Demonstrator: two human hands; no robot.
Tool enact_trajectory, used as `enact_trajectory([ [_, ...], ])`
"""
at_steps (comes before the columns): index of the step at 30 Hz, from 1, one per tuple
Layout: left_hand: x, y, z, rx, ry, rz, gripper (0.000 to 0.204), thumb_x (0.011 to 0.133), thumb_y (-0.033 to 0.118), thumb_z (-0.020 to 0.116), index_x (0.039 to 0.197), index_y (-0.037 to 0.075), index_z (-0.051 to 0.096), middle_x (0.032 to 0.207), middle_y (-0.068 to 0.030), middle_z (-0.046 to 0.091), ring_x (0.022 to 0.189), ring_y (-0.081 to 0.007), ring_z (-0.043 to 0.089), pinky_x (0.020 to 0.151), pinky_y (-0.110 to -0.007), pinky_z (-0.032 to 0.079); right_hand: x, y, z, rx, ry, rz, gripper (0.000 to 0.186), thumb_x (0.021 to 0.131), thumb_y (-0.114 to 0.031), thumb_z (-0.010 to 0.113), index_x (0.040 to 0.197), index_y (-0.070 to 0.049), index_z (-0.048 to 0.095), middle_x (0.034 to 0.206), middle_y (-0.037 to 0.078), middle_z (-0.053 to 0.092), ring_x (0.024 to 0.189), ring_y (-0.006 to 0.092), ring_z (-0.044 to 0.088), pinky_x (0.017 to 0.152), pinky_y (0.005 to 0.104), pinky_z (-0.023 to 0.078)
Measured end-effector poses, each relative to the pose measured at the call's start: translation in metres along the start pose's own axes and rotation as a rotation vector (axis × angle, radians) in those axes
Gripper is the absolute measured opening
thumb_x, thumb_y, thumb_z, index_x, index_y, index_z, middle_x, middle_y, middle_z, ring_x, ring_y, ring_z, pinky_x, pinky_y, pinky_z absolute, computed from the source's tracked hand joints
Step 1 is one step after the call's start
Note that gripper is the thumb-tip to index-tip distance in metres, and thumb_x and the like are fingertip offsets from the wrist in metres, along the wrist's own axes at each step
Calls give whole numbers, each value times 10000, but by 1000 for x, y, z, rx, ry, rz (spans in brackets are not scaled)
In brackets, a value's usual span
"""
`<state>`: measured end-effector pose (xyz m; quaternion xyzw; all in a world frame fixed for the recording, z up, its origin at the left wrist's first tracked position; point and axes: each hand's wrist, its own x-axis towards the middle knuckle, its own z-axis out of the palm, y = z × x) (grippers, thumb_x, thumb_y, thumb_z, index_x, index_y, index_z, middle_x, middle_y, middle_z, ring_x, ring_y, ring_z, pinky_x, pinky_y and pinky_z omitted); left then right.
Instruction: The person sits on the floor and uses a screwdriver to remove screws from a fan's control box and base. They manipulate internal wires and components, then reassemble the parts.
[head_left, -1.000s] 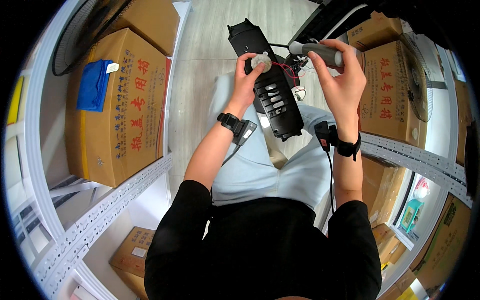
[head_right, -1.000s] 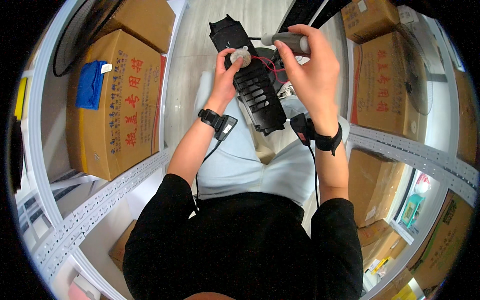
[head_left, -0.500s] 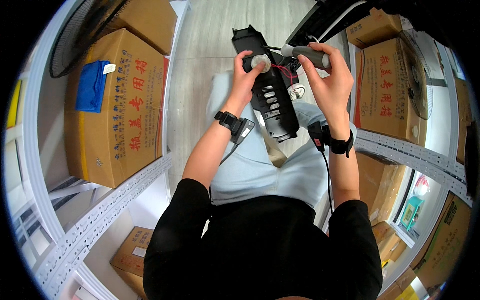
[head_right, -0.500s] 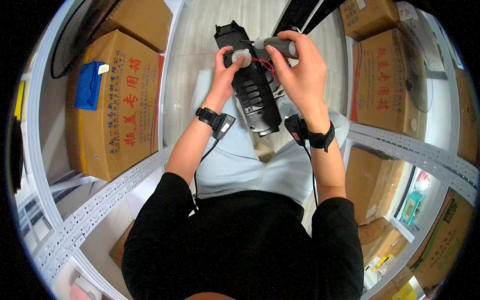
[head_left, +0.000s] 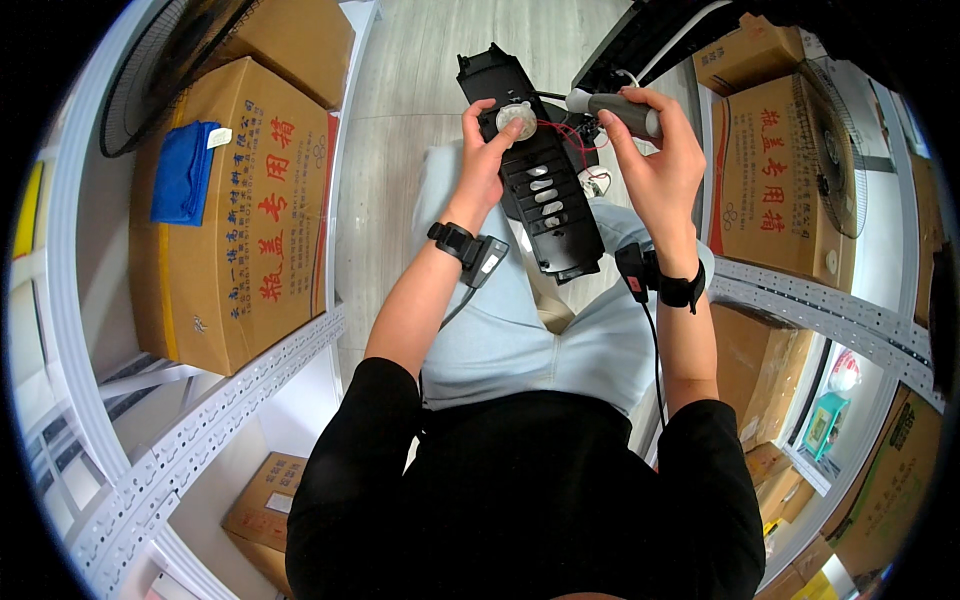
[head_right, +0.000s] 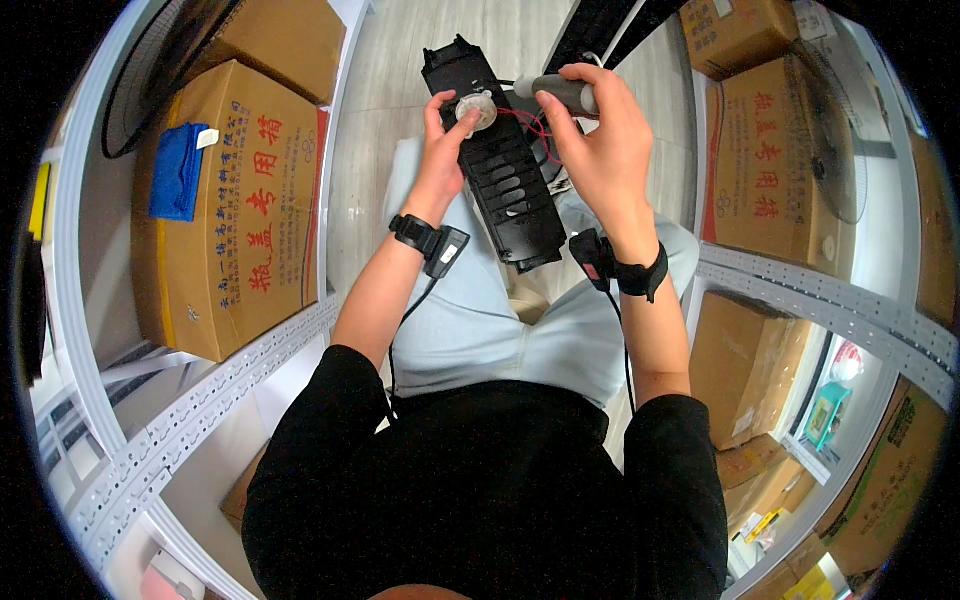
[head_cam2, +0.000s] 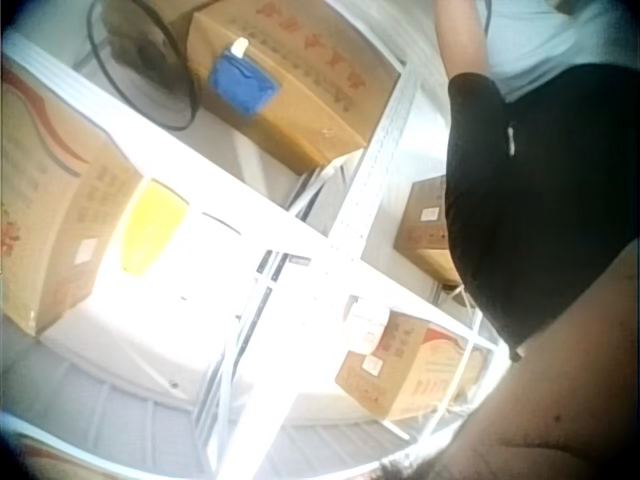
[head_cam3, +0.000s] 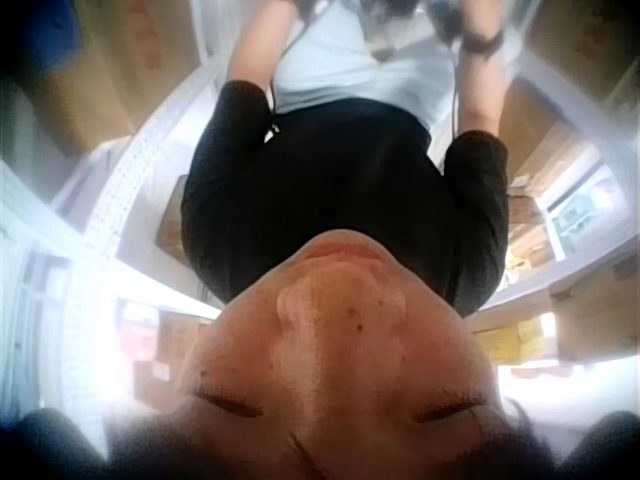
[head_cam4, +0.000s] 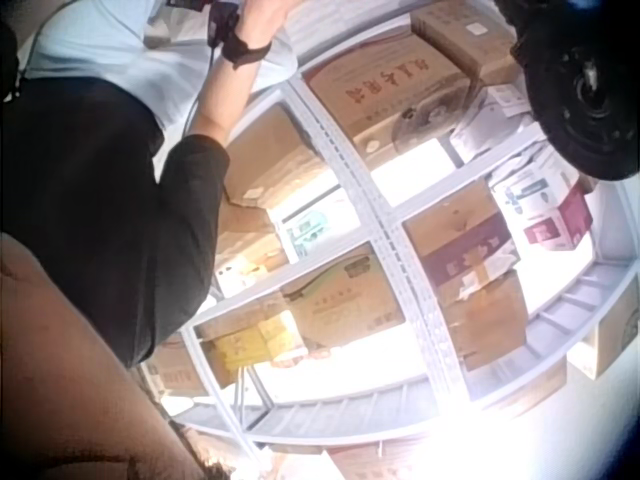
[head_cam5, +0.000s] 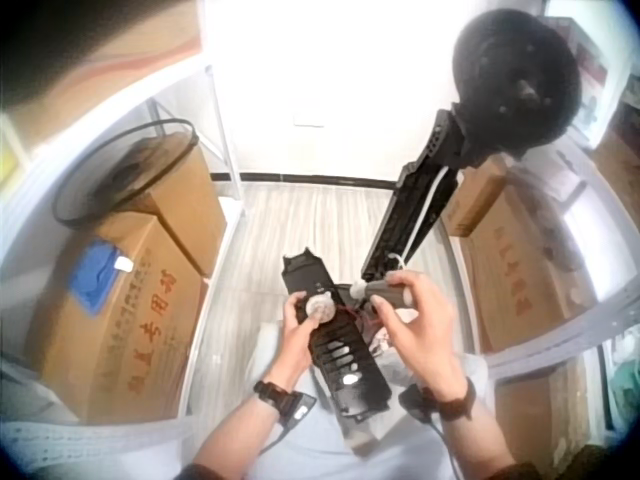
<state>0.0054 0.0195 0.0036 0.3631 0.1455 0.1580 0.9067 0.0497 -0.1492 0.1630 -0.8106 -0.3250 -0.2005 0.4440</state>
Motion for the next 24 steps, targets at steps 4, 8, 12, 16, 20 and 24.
enact_trajectory([
  [4, 0, 4, 1, -12, 4, 11, 577, 876, 105, 756, 1317, 178, 391, 1267, -104, 508, 1127, -193, 557, 919, -344, 509, 1, -2, -1, -14, 10, -25, 271, 812, -99, 792, 1034, -37, 649, 953, 94, 691, 806, 214, 690, 715, 307, 546],
  [8, 0, 2, 0, 17, -7, 25, 562, 885, 94, 744, 1317, 178, 394, 1249, -101, 526, 1123, -195, 562, 926, -345, 509, 1, 1, 1, -11, 10, -26, 273, 813, -108, 792, 1035, -40, 649, 949, 94, 690, 810, 217, 688, 709, 310, 546],
  [12, 1, 0, -1, 9, -4, 33, 558, 889, 92, 740, 1319, 175, 394, 1235, -100, 542, 1120, -194, 567, 926, -344, 509, 1, 0, 8, 30, -12, 33, 276, 817, -117, 792, 1042, -45, 650, 950, 94, 686, 804, 226, 684, 690, 316, 545],
  [16, -1, 1, 2, 5, -5, 28, 559, 893, 94, 738, 1323, 171, 390, 1238, -102, 544, 1129, -195, 564, 932, -344, 504, 1, 9, 20, 16, -22, -22, 272, 823, -119, 785, 1048, -50, 649, 960, 93, 681, 793, 234, 679, 672, 320, 546],
  [20, 3, -4, -5, 51, -15, 65, 546, 916, 78, 705, 1340, 184, 378, 1266, -121, 545, 1136, -223, 582, 913, -377, 537, 4, 8, 31, 36, -42, -24, 268, 828, -123, 779, 1051, -58, 646, 970, 93, 680, 805, 246, 678, 670, 329, 547],
  [24, 1, -3, -4, 57, -1, 60, 544, 912, 76, 710, 1337, 183, 388, 1254, -116, 553, 1135, -218, 579, 913, -368, 530, 4, 10, 37, 11, -57, -54, 266, 828, -125, 778, 1046, -61, 640, 972, 98, 678, 808, 262, 678, 668, 337, 548],
])
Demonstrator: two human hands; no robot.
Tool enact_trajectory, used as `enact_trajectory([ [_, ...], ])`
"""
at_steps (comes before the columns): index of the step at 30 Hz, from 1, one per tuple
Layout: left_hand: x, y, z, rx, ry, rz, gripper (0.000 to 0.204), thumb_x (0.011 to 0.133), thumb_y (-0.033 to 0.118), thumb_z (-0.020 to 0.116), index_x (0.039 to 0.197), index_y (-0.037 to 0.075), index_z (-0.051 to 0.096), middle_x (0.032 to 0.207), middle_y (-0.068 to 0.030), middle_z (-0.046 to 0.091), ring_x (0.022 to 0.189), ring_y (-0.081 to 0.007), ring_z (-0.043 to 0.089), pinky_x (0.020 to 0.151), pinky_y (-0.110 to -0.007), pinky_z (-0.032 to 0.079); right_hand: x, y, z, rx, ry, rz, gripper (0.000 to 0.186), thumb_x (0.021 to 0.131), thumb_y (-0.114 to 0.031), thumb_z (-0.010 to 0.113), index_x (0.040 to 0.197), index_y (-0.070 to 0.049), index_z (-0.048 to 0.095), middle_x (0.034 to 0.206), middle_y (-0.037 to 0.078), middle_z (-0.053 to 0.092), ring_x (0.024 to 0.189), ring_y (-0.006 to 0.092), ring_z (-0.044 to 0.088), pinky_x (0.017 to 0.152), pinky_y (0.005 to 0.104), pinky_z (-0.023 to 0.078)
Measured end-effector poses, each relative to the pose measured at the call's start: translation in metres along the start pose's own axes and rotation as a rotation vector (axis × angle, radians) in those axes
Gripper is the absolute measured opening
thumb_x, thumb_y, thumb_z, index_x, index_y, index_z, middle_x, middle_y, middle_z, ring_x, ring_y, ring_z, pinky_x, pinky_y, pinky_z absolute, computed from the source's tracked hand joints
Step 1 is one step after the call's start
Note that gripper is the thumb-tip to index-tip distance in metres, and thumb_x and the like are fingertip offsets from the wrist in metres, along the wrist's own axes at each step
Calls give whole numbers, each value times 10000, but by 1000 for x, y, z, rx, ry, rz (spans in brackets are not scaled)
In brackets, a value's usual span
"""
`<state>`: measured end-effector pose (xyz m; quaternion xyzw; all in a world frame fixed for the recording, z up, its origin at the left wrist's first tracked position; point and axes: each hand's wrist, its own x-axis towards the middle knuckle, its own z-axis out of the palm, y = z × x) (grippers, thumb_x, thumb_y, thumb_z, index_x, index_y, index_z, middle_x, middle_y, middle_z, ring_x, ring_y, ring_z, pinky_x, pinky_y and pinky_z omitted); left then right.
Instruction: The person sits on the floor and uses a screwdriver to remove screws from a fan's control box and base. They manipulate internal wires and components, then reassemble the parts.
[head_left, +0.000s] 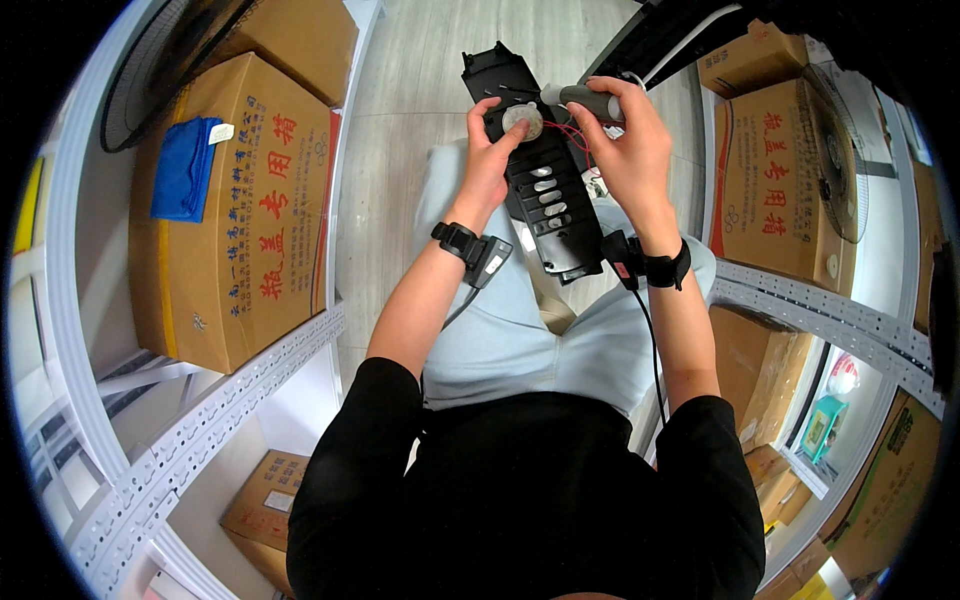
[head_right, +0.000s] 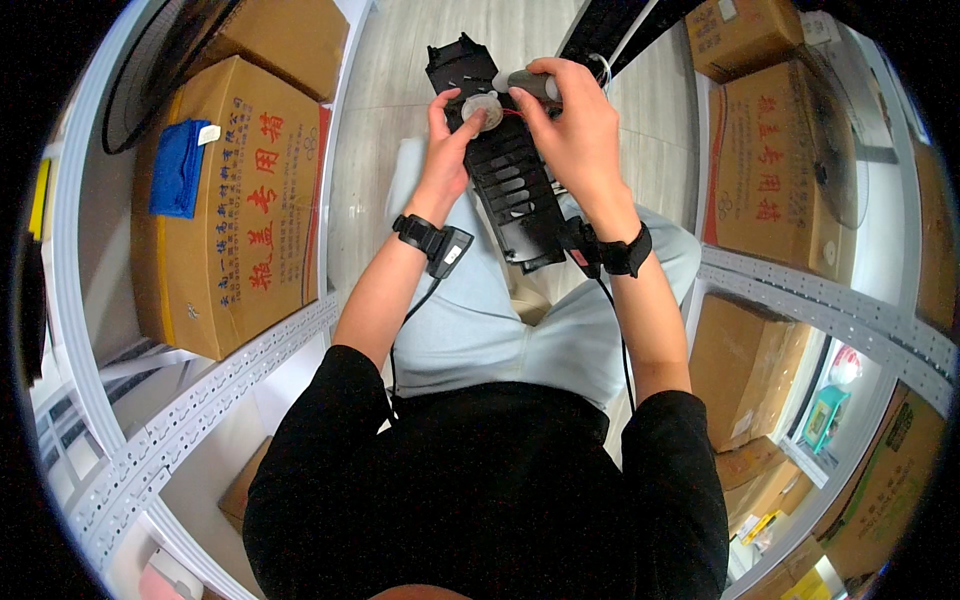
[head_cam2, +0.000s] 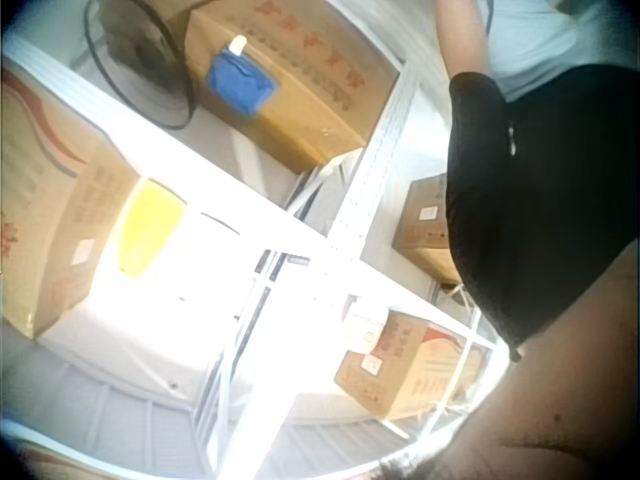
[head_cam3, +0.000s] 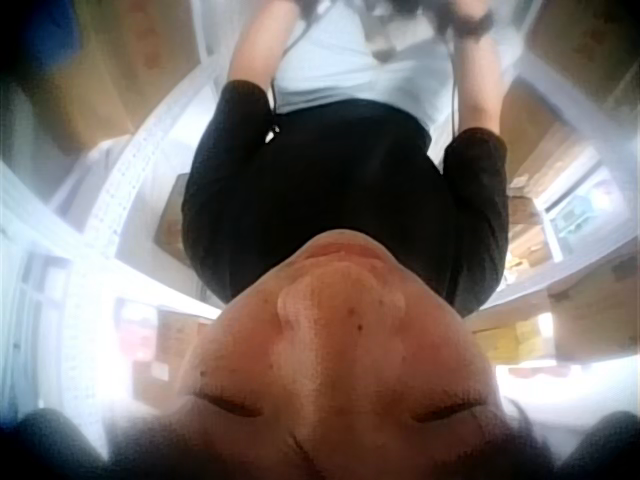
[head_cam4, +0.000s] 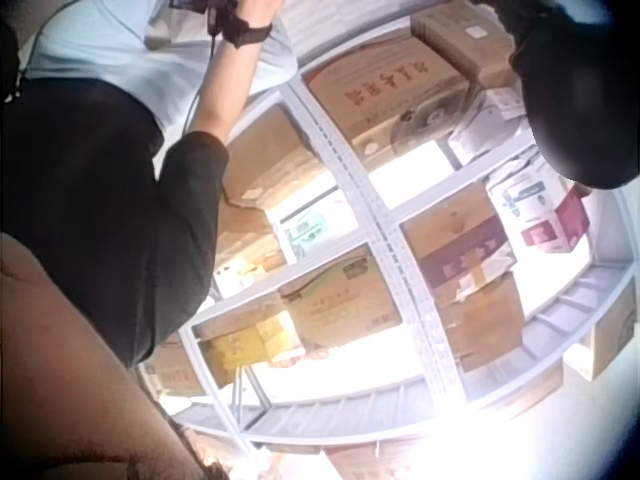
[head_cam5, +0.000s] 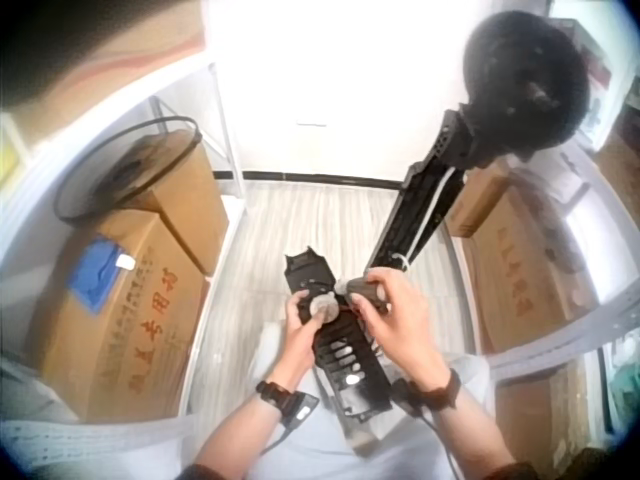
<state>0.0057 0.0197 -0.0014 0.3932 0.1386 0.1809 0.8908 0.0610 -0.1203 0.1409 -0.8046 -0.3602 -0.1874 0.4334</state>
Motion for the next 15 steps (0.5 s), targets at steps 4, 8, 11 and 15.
enact_trajectory([
  [4, -2, 3, 3, -20, -11, -9, 560, 898, 75, 725, 1332, 177, 385, 1267, -112, 523, 1135, -201, 565, 929, -349, 512, -2, 0, -1, -50, 20, -10, 265, 825, -126, 780, 1039, -64, 637, 967, 100, 676, 802, 267, 678, 667, 336, 551],
  [8, -4, 7, 5, -46, -14, -39, 572, 892, 72, 731, 1332, 169, 379, 1265, -108, 511, 1136, -193, 559, 932, -335, 507, -1, -9, -7, -16, -34, 66, 266, 823, -127, 781, 1040, -69, 639, 960, 96, 676, 802, 258, 681, 666, 336, 549],
  [11, -2, 4, 3, -50, -10, -35, 573, 888, 66, 733, 1331, 166, 384, 1273, -106, 504, 1131, -190, 564, 929, -333, 510, 0, -8, -7, -29, -27, 34, 268, 822, -127, 782, 1042, -71, 639, 957, 93, 676, 786, 248, 686, 661, 332, 549],
  [15, -1, 0, 1, 3, -28, -1, 568, 892, 90, 735, 1341, 176, 398, 1280, -89, 488, 1162, -179, 533, 974, -331, 467, -3, -5, -11, 3, 39, 58, 275, 821, -138, 789, 1045, -67, 645, 949, 86, 687, 775, 230, 699, 666, 315, 555],
])
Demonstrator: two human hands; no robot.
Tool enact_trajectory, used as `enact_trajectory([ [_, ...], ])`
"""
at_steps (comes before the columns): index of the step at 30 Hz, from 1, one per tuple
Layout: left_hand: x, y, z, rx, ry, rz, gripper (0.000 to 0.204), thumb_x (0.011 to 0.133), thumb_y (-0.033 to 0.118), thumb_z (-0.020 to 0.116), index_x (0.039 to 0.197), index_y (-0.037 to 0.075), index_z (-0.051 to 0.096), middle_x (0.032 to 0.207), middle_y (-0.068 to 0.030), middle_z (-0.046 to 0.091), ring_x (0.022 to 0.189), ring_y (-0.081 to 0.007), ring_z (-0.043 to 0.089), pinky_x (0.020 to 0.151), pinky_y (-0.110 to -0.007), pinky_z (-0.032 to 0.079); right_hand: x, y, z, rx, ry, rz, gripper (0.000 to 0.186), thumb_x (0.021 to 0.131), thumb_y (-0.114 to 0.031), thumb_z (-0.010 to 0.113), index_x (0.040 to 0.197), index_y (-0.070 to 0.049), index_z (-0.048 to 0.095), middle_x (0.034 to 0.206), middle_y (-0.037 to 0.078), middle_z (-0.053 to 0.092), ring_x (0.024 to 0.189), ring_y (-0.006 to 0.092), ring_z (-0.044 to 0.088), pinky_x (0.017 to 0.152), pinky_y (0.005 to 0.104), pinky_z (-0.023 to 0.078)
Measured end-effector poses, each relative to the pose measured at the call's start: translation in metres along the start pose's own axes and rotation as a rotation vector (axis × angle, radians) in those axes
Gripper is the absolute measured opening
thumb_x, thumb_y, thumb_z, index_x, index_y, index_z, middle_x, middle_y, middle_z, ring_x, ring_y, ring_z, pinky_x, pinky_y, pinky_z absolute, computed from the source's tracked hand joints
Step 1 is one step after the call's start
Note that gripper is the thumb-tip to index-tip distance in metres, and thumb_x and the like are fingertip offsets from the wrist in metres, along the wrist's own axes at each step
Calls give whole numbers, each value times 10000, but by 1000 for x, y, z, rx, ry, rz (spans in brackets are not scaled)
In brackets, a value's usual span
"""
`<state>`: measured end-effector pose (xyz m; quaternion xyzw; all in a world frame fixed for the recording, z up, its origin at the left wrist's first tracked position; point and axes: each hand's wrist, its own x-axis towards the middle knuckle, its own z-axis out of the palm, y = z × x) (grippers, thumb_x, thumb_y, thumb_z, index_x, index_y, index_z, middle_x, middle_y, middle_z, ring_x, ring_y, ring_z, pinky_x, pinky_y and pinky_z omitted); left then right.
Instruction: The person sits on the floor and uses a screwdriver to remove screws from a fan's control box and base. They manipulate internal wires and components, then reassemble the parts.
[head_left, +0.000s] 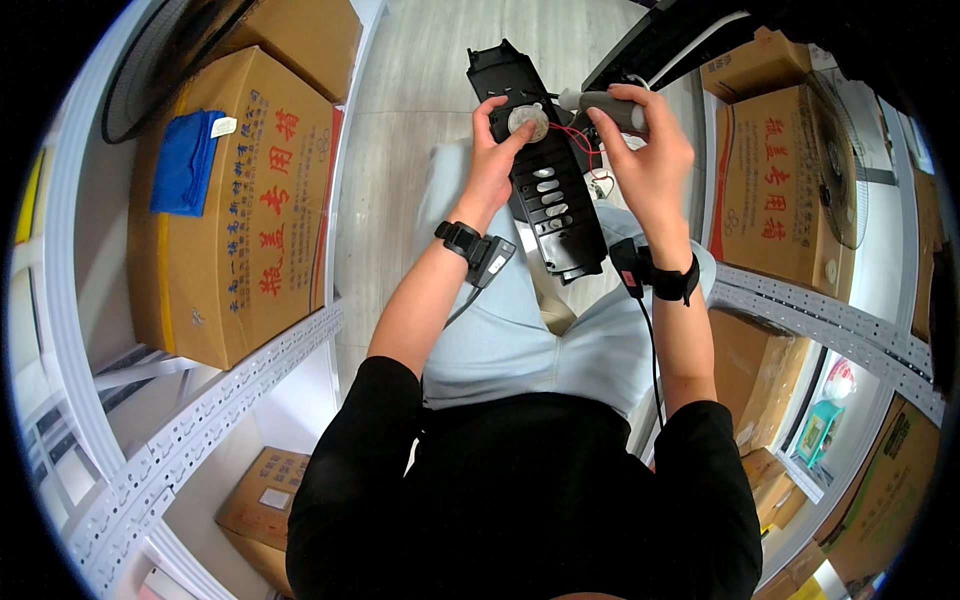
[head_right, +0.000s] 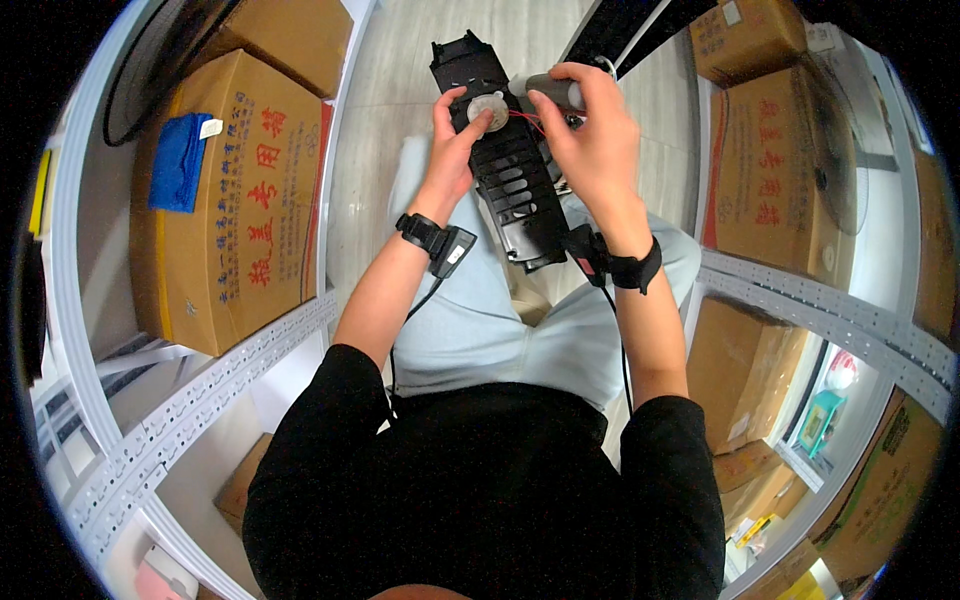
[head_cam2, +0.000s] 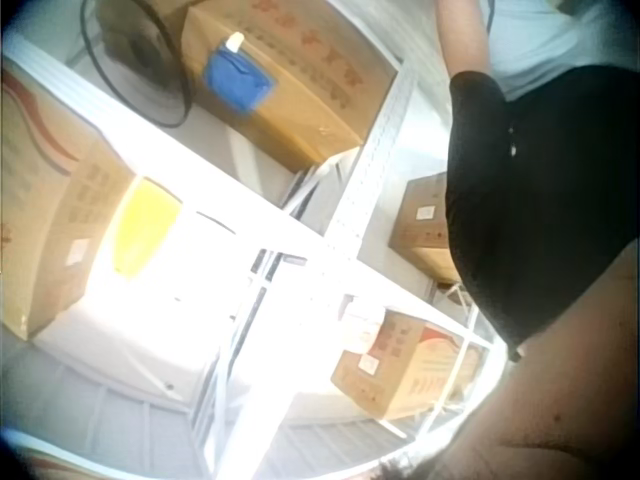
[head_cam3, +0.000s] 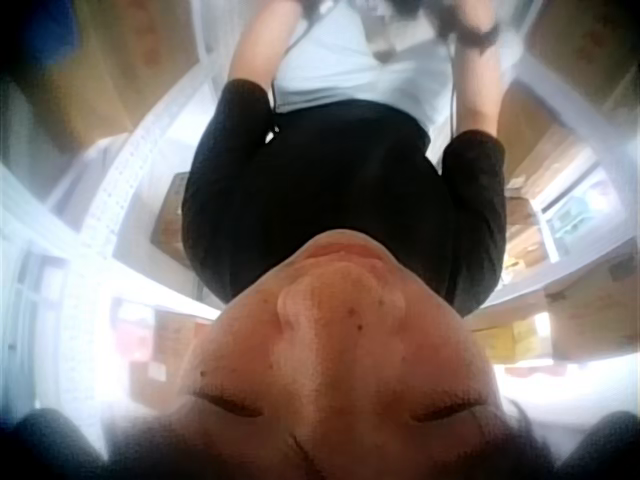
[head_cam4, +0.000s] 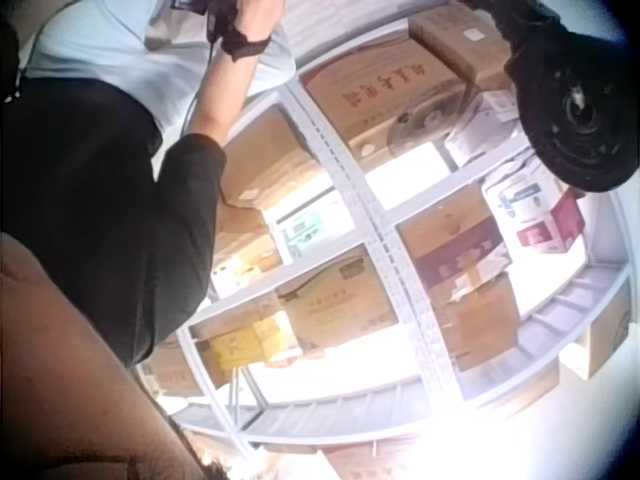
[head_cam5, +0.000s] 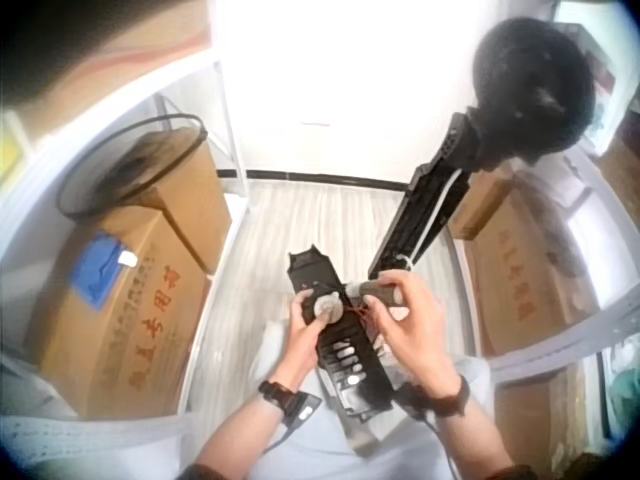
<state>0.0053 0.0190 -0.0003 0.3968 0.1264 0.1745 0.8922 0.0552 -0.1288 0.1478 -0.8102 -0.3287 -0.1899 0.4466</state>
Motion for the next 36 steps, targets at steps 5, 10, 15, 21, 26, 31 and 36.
enact_trajectory([
  [5, 0, -2, -3, 57, 22, -8, 444, 967, 211, 663, 1353, 176, 447, 1276, -48, 481, 1185, -151, 466, 1024, -313, 378, 0, -5, -24, 88, 20, 103, 289, 827, -133, 803, 1061, -41, 660, 978, 86, 728, 830, 150, 713, 727, 280, 563],
  [10, 3, -3, 0, 116, 47, 117, 291, 1051, 278, 513, 1313, 152, 534, 1225, 5, 495, 1046, -110, 449, 964, -270, 363, -3, -1, -42, 322, 60, 260, 288, 841, -88, 795, 1074, -8, 645, 1004, 92, 726, 832, 136, 699, 754, 261, 569],
  [15, 0, -1, 3, 152, 5, 96, 272, 1065, 296, 486, 1272, 143, 575, 1087, 45, 511, 958, -72, 419, 891, -238, 358, -5, 2, -44, 433, 52, 372, 301, 843, -81, 795, 1081, 3, 629, 996, 95, 724, 815, 141, 699, 745, 249, 559],
  [21, -2, -1, 3, 131, -19, 67, 228, 1063, 272, 500, 1220, 124, 574, 1067, 45, 523, 970, -65, 443, 880, -241, 386, -7, 6, -41, 421, 47, 397, 289, 846, -73, 787, 1077, 1, 631, 995, 92, 726, 815, 142, 701, 736, 251, 558],
  [26, -1, -5, 0, 58, -34, 55, 181, 1062, 247, 504, 1173, 115, 562, 1083, 29, 544, 999, -77, 484, 888, -249, 416, -9, 5, -41, 467, 53, 403, 291, 845, -62, 785, 1082, 1, 629, 1012, 102, 720, 842, 151, 701, 738, 261, 569],
  [31, 1, -5, 0, 77, 9, 75, 181, 1063, 257, 502, 1157, 115, 565, 1065, 25, 548, 984, -76, 486, 888, -248, 413, -18, 9, -45, 500, 83, 427, 284, 860, -47, 765, 1093, 5, 611, 1068, 133, 697, 914, 179, 685, 779, 294, 595],
  [36, 1, -3, 1, 53, 11, 38, 176, 1064, 254, 496, 1147, 115, 566, 1060, 24, 550, 984, -77, 488, 893, -250, 412, -26, 9, -42, 485, 65, 471, 254, 898, -23, 714, 1114, 10, 584, 1137, 170, 666, 1022, 215, 662, 824, 334, 611],
])
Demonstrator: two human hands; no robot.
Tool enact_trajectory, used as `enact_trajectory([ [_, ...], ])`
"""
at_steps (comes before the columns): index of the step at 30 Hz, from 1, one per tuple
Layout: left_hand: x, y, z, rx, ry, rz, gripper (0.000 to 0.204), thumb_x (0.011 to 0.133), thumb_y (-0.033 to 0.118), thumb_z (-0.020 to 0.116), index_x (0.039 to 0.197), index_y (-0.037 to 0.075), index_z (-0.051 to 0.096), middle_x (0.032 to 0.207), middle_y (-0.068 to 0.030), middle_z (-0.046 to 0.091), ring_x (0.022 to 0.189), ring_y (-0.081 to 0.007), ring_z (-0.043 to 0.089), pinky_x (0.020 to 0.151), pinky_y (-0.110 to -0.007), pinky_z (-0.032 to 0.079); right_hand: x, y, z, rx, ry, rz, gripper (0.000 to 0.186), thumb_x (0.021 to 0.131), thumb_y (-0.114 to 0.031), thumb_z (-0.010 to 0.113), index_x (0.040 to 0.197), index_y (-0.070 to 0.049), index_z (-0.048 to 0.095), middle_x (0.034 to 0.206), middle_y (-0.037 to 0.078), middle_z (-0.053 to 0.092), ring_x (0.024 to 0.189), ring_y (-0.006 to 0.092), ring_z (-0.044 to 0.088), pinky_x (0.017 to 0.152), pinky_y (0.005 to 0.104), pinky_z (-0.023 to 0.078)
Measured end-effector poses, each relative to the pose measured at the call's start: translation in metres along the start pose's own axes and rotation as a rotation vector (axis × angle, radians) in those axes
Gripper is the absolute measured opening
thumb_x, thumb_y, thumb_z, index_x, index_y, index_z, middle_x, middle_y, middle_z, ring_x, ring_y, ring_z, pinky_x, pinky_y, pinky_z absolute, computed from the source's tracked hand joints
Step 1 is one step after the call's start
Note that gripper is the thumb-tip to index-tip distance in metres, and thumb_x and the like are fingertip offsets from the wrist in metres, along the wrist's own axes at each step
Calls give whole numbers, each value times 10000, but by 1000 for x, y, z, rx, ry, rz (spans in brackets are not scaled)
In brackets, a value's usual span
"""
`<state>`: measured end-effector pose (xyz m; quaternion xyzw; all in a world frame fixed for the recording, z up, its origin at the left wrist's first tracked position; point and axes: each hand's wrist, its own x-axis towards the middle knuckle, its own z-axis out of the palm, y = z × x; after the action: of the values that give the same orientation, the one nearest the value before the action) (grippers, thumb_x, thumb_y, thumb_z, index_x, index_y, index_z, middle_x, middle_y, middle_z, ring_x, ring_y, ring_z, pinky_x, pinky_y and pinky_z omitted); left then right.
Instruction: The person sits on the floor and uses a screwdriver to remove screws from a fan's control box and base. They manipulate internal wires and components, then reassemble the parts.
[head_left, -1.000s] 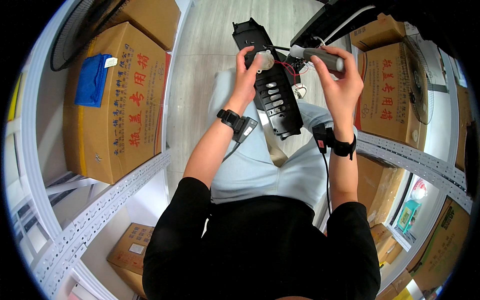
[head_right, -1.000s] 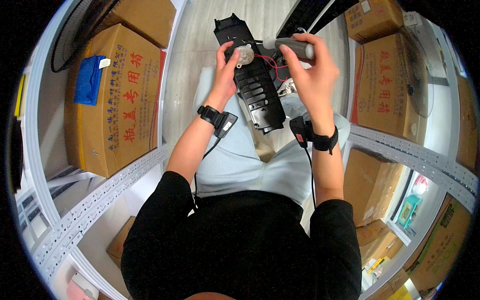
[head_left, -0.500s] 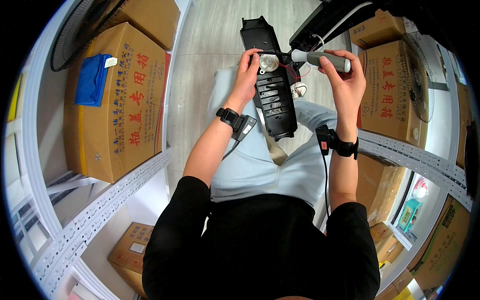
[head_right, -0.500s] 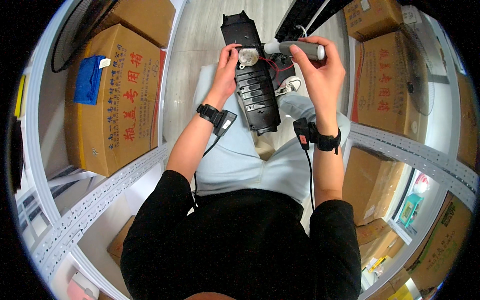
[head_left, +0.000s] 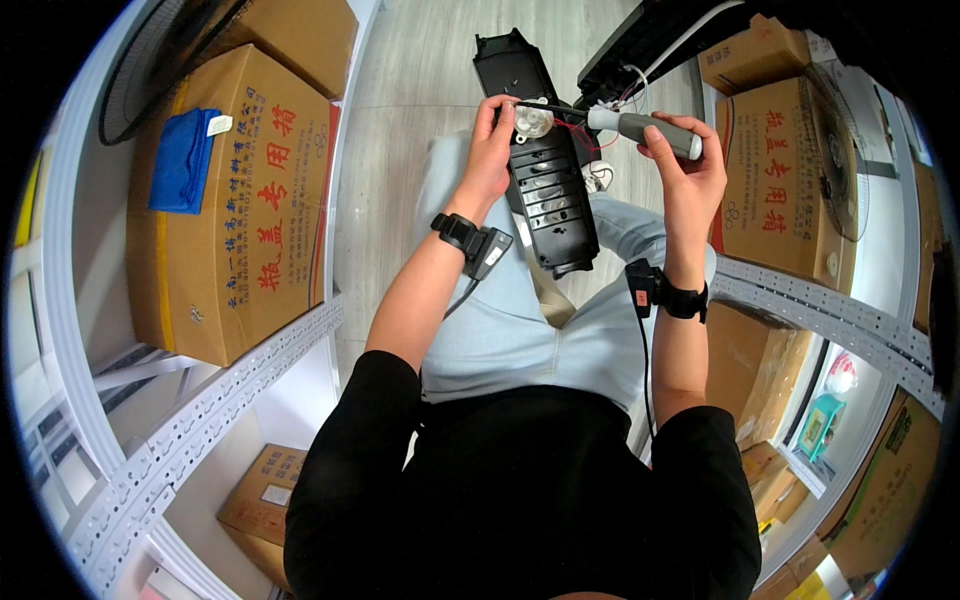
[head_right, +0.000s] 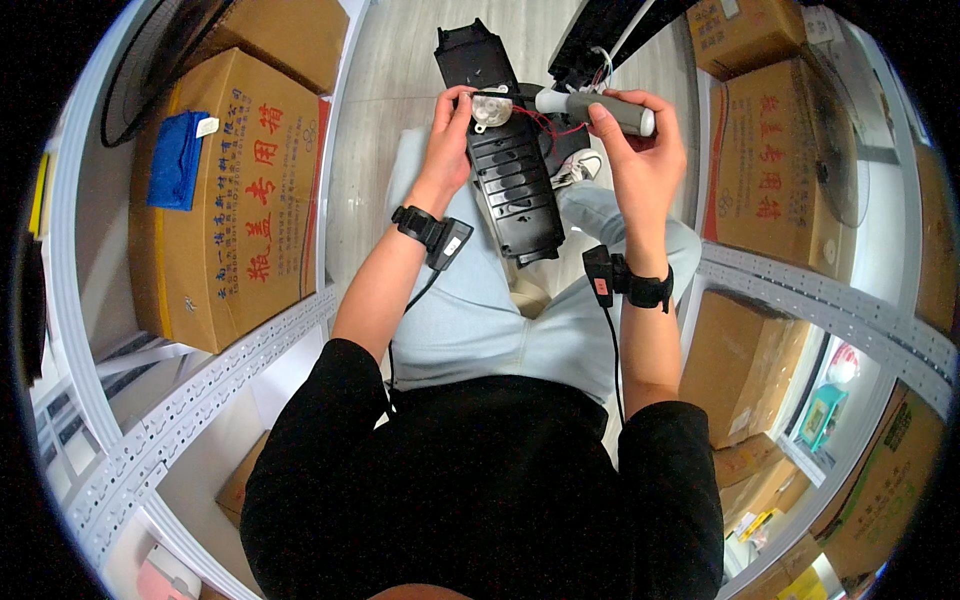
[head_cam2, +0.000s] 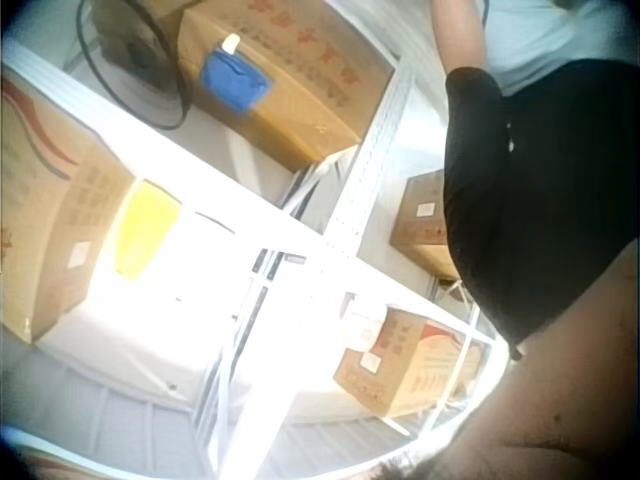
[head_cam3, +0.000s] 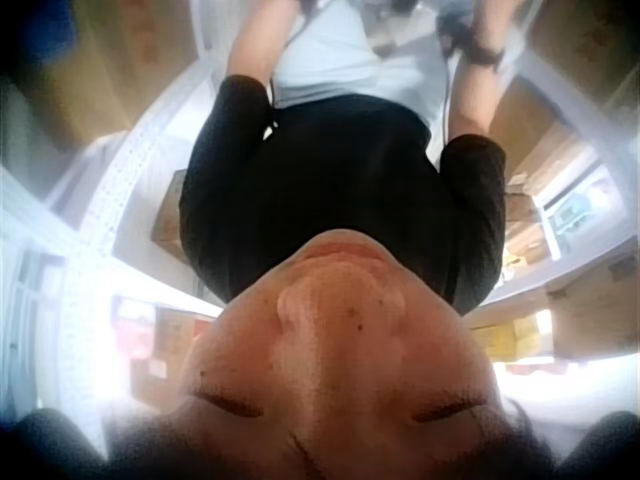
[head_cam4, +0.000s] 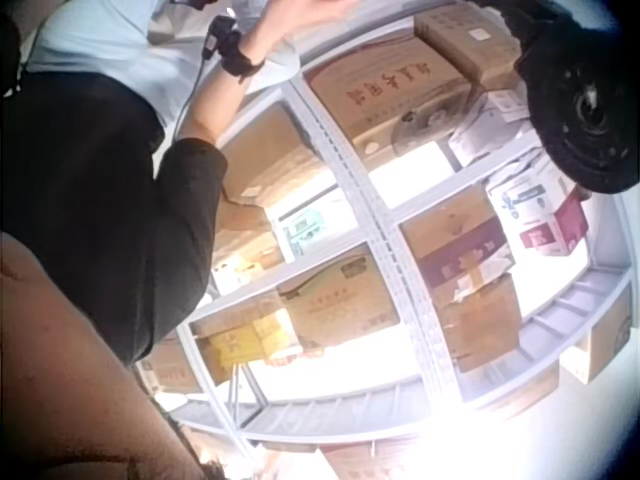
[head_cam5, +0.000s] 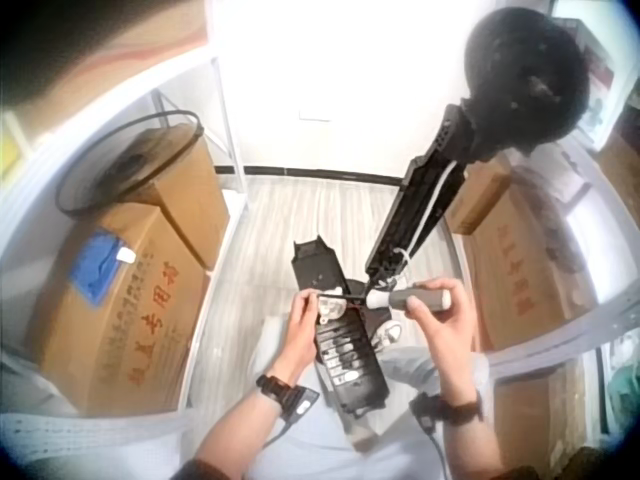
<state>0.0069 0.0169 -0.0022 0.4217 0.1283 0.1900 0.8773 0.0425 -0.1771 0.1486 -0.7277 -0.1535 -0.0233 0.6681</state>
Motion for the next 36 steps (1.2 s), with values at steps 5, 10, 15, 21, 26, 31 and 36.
enact_trajectory([
  [5, -1, 1, 3, -8, 6, -2, 177, 1063, 255, 498, 1141, 110, 565, 1060, 22, 556, 987, -79, 492, 900, -255, 413, -2, 10, 1, 105, 38, -24, 287, 860, -35, 765, 1089, 15, 601, 1072, 146, 695, 906, 182, 687, 784, 293, 599],
  [10, 1, -1, -1, -11, -9, -11, 183, 1063, 262, 498, 1140, 111, 566, 1069, 21, 562, 998, -84, 495, 906, -257, 412, -5, 16, -1, 132, 25, 0, 292, 862, -21, 756, 1099, 10, 589, 1085, 152, 688, 927, 195, 685, 808, 304, 597],
  [15, 3, -3, -7, -51, -39, -9, 184, 1062, 264, 497, 1142, 114, 569, 1085, 16, 568, 1025, -91, 499, 925, -263, 413, -7, 24, -5, 215, -34, 6, 286, 884, 15, 712, 1120, -4, 552, 1188, 178, 639, 1057, 233, 652, 850, 334, 591],
  [21, 2, 0, -4, -96, -51, -30, 178, 1063, 254, 491, 1135, 114, 575, 1089, 15, 571, 1043, -96, 505, 941, -269, 416, -13, 35, -12, 276, -118, 1, 286, 900, 43, 675, 1132, -20, 519, 1259, 194, 592, 1137, 264, 615, 905, 365, 577],
  [26, 4, -3, -9, -60, -85, -5, 200, 1066, 255, 484, 1177, 115, 574, 1122, 13, 568, 1052, -95, 500, 949, -266, 407, -17, 39, -11, 315, -26, 88, 279, 901, 27, 682, 1132, -17, 531, 1227, 192, 611, 1093, 260, 634, 870, 364, 599],
  [31, -3, 5, 4, 50, -51, 42, 252, 1064, 247, 482, 1269, 125, 563, 1237, 13, 542, 1138, -100, 459, 1021, -273, 346, -17, 23, -16, 261, 80, 34, 272, 894, 14, 697, 1123, -4, 552, 1177, 192, 641, 1026, 249, 660, 838, 364, 618],
  [36, 2, 3, -3, -10, -68, 66, 287, 1050, 213, 465, 1309, 122, 548, 1318, -1, 517, 1210, -114, 433, 1075, -277, 298, -22, -19, -15, 70, -33, -79, 295, 869, 16, 726, 1117, 2, 566, 1139, 159, 660, 1009, 219, 664, 834, 340, 599],
])
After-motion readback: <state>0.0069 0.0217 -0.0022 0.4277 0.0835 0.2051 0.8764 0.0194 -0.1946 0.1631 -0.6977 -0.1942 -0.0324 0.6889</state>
